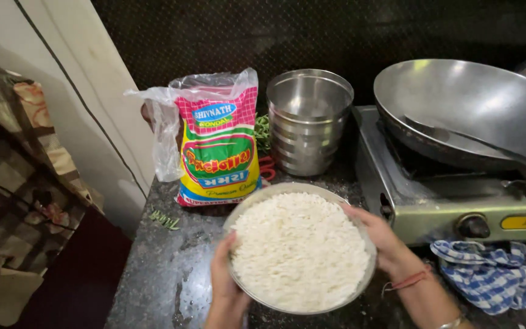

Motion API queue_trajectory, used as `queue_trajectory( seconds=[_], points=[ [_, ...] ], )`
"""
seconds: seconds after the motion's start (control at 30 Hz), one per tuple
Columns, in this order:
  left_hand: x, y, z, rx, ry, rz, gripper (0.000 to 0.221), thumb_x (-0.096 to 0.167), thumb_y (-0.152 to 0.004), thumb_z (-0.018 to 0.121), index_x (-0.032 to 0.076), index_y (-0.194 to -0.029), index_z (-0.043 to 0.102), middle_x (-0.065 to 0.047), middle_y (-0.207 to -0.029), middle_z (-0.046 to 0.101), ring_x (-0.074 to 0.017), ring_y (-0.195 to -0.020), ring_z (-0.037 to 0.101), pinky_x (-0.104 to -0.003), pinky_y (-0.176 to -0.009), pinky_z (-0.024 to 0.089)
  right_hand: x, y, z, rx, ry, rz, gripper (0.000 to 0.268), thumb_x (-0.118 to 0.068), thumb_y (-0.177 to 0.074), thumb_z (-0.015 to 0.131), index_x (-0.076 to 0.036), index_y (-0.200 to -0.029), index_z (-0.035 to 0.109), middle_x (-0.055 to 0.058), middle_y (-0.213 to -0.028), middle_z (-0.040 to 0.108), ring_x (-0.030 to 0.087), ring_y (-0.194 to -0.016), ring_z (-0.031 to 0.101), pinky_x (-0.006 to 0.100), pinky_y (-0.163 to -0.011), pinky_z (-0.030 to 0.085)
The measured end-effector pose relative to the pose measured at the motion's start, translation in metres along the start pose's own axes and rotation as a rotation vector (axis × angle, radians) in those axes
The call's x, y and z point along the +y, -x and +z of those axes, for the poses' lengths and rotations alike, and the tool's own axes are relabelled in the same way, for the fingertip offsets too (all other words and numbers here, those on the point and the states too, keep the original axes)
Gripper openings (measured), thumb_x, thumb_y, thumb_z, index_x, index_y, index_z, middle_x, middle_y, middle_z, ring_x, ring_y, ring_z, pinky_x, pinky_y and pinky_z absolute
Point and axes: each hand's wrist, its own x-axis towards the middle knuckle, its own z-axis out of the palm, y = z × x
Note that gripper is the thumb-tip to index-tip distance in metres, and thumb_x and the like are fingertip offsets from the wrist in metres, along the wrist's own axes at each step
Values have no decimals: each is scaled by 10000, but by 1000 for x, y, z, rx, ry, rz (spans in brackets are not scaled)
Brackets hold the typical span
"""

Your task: The recorder uses scissors to cut open a bag of puffed rice and pours it into a stainless steel bowl.

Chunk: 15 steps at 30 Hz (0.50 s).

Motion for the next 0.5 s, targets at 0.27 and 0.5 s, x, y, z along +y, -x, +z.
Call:
queue_trajectory(
  seconds=[0.27,0.5],
  points=[
    [10,7,20,-140,21,38,581,410,-911,506,-3,-1300,630,-208,-1227,727,-333,-1097,699,-452,-963,543,-20,32,42,37,48,62,550,-360,-963,518,59,-1299,638,215,-1197,741,270,-993,751,415,-917,567],
    [13,7,21,-92,30,40,616,459,-955,454,2,-1339,605,-203,-1280,703,-327,-1138,681,-449,-994,528,-31,47,61,-25,65,6,590,-432,-984,500,47,-1303,627,224,-1232,722,278,-1012,754,436,-916,568]
  ],
)
